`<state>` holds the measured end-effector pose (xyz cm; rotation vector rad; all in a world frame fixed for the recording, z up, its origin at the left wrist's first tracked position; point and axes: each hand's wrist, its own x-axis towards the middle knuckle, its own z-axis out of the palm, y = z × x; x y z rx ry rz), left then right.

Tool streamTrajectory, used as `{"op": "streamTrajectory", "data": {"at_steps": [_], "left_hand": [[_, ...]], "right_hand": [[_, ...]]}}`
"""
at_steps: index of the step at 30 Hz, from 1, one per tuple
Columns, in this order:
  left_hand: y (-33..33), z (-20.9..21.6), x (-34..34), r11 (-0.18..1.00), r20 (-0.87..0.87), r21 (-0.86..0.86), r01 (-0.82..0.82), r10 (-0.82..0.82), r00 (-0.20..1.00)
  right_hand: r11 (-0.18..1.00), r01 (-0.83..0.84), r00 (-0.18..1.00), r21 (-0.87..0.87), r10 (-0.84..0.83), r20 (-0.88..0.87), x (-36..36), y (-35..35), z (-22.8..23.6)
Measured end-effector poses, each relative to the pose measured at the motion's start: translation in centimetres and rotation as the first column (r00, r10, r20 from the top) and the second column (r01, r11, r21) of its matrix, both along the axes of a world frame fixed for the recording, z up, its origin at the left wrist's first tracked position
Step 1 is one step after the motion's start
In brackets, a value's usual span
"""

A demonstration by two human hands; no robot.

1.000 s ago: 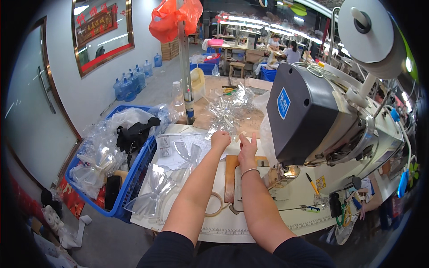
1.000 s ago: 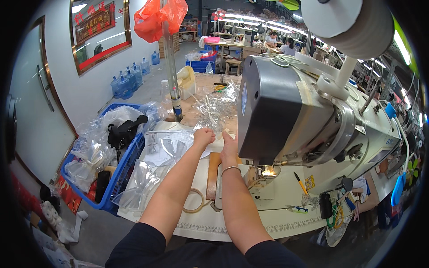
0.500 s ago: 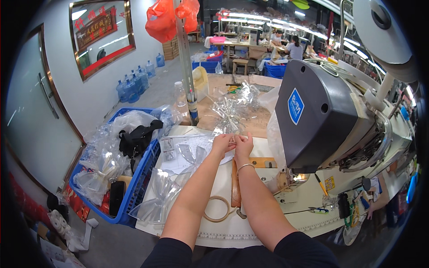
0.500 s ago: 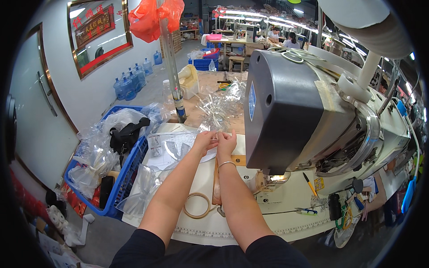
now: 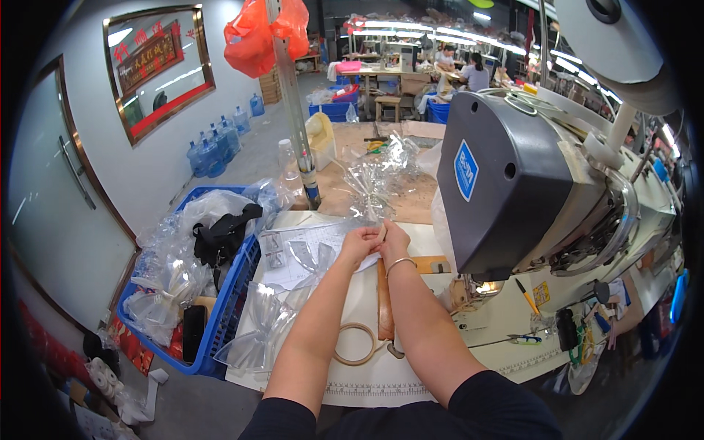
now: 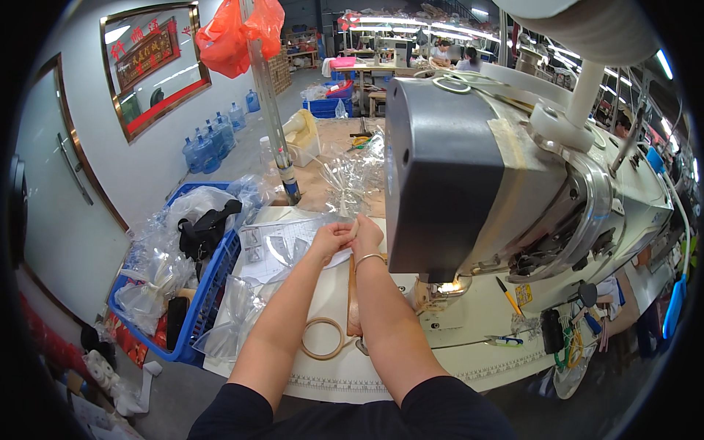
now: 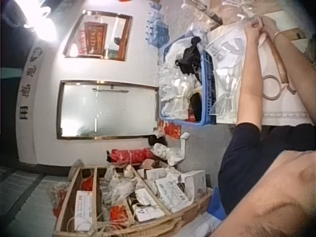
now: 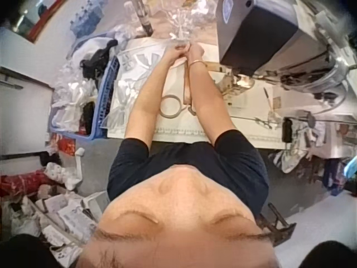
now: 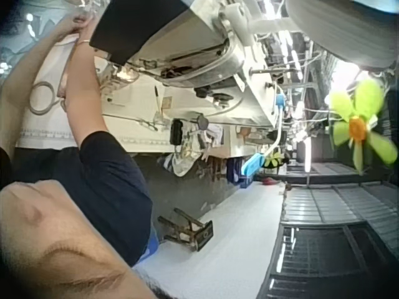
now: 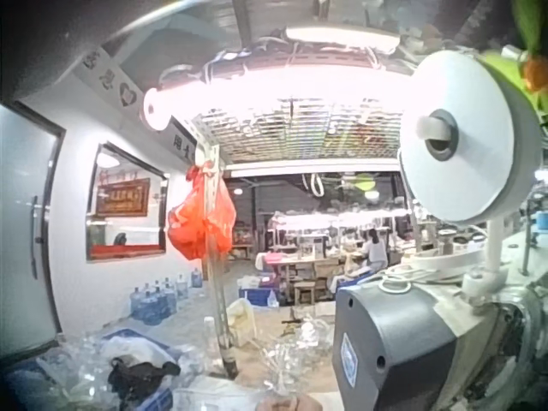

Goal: The person aligns small transparent plastic pieces and sews them together using a sewing machine. They repeatedly pick up pieces, position them under the needle, sew, and trim excess material. The person also handles a roll of tape and a plastic bag containing additional parts.

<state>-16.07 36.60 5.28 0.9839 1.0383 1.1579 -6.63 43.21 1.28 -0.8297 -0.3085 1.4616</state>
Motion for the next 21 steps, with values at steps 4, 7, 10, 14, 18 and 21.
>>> {"op": "streamTrajectory", "data": {"at_steps": [4,7,10,14,18,21], "left_hand": [[-1.0,1.5,-1.5,0.996,-0.088,0.082,0.045,-0.037,0.995],[-1.9,0.2,-2.0,0.993,-0.126,0.102,-0.055,0.068,0.99],[-4.1,-0.7,-1.2,0.981,-0.055,-0.021,-0.191,0.19,0.98],[-6.0,-3.3,0.0,0.956,0.21,-0.058,-0.288,0.293,0.933],[-7.7,-3.5,-0.4,0.952,0.288,-0.015,-0.306,0.297,0.911],[-8.7,-4.9,-1.2,0.96,0.351,-0.035,-0.278,0.272,0.896]], "right_hand": [[0.994,-0.081,0.98,0.08,0.064,0.187,0.4,-5.3,3.9],[0.947,-0.315,0.758,0.064,0.21,0.617,2.9,-13.6,4.8],[0.507,-0.859,0.187,0.063,0.196,0.963,12.7,-24.1,7.9],[0.727,-0.674,0.165,-0.13,0.32,0.933,27.5,-28.7,6.0],[0.968,-0.029,-0.601,0.25,-0.217,0.769,36.4,-27.2,3.5],[0.999,0.044,-0.777,0.026,0.018,0.629,35.5,-27.3,2.1]]}}
